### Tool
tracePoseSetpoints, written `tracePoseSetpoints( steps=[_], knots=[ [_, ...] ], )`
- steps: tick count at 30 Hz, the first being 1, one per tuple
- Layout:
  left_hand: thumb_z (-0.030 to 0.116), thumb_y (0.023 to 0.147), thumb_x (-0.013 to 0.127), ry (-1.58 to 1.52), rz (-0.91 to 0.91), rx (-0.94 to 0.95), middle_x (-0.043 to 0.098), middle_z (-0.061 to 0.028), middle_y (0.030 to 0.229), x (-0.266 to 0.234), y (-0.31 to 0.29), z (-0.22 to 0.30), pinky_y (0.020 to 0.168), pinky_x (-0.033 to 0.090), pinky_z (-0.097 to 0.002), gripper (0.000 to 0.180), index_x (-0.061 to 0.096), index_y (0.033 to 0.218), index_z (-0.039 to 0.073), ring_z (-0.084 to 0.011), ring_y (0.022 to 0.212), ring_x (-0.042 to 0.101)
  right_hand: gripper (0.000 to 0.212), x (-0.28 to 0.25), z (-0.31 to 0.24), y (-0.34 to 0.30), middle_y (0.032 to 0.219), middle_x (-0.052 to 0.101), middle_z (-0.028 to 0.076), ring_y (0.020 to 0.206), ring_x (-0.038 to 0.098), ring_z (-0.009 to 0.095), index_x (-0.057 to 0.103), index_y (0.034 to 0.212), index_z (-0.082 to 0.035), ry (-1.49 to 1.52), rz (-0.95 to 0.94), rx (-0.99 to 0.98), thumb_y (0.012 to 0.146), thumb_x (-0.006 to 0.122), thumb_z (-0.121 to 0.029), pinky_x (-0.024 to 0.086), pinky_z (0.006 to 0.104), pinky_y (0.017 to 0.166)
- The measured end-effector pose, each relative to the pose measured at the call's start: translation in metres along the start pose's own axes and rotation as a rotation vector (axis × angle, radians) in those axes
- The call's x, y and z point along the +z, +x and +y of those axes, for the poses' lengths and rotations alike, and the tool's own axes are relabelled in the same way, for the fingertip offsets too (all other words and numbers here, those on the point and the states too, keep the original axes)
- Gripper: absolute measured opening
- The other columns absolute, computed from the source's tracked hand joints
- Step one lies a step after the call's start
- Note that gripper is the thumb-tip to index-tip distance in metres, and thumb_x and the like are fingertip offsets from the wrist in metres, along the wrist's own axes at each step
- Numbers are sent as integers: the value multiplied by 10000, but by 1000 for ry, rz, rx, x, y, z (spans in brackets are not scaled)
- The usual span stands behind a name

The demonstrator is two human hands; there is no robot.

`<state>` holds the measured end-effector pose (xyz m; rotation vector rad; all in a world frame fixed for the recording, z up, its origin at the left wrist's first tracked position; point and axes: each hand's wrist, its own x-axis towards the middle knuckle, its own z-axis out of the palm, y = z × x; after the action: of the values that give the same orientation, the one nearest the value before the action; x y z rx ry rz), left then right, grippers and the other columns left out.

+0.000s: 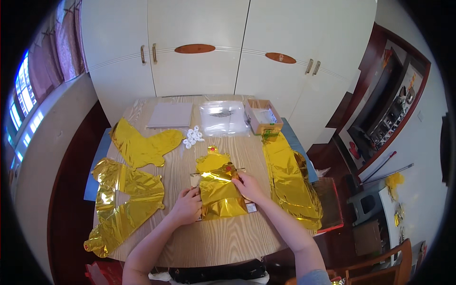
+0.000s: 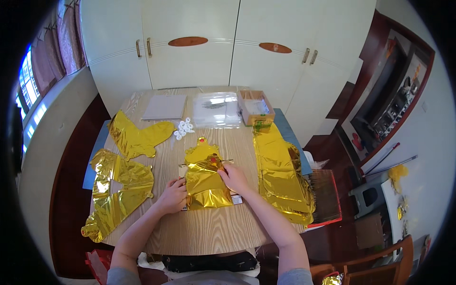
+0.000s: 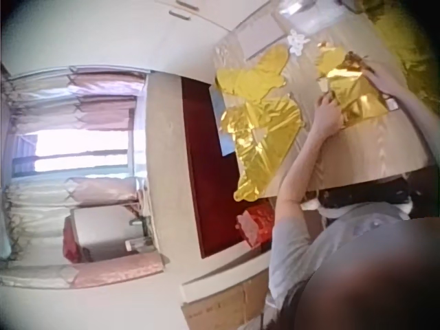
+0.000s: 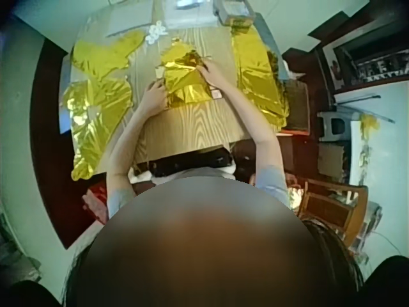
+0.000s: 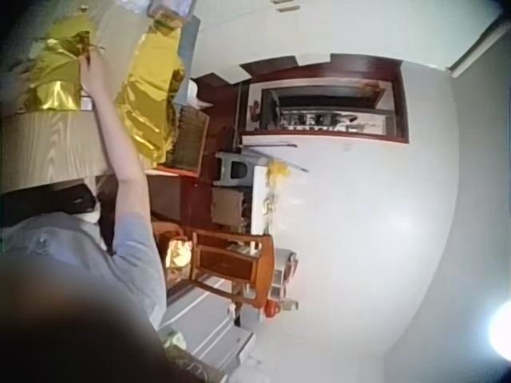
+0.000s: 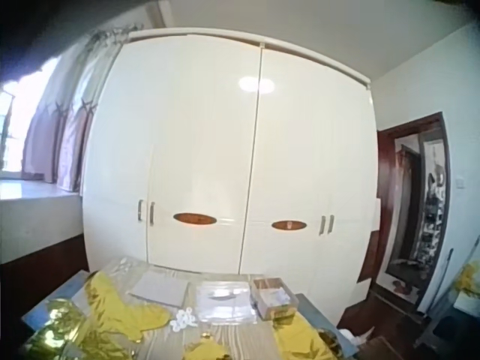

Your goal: Folding gold foil sheets and placing them inside plastic sleeves for packaging.

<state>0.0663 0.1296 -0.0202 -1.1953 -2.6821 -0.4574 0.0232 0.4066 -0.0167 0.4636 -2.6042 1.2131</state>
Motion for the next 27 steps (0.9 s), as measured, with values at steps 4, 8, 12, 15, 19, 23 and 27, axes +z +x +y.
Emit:
tracePoseSetpoints(
  steps=[4,8,12,15,19,23,27],
  knots=[
    [219,751,541,-75,-58,-32,599,-61,1131,-16,1,8,1067,255,-503,256,662,923,73,-285,1292,397,447,-11,-1,-10,1081,569,239,1048,533,407,521,1090,32,-95,-136,-54,858,645,-329,423,458,895],
    [274,735,548,-113,-77,-24,591,-75,1171,-15,-4,4,1094,228,-506,361,647,1017,71,-317,1314,369,992,-41,-42,-36,1415,326,302,1340,311,414,242,1399,60,-187,-391,-24,725,755,-457,256,451,1116],
    [402,715,597,-42,-191,34,550,-105,1273,-23,-4,1,1114,195,-525,565,603,1171,68,-353,1357,313,1276,-47,-41,-56,1486,184,337,1416,173,421,110,1438,113,-402,-520,-86,613,798,-576,162,460,1167],
    [533,708,619,-56,-229,52,499,-131,1348,-29,-5,8,1126,163,-538,731,549,1262,60,-369,1385,269,1284,-47,-44,-62,1477,212,335,1406,199,423,127,1425,133,-436,-501,-101,610,786,-609,168,467,1165],
    [650,704,618,-51,-265,28,459,-151,1396,-39,-21,31,1136,131,-542,874,489,1328,51,-377,1398,243,1279,-46,-52,-80,1469,230,335,1397,221,428,130,1424,133,-434,-511,-111,616,779,-615,172,471,1164],
    [683,697,615,-28,-288,-36,433,-180,1415,-44,-40,57,1142,105,-550,963,418,1385,39,-382,1407,234,1234,-45,-69,-105,1460,250,334,1390,239,430,139,1421,131,-419,-509,-81,648,769,-595,180,477,1161],
    [679,700,630,-47,-273,-144,415,-203,1426,-40,-53,78,1144,89,-557,997,372,1413,32,-378,1410,237,1206,-41,-79,-119,1444,276,339,1379,256,441,140,1423,124,-402,-477,-66,670,758,-586,188,480,1158]
  ],
)
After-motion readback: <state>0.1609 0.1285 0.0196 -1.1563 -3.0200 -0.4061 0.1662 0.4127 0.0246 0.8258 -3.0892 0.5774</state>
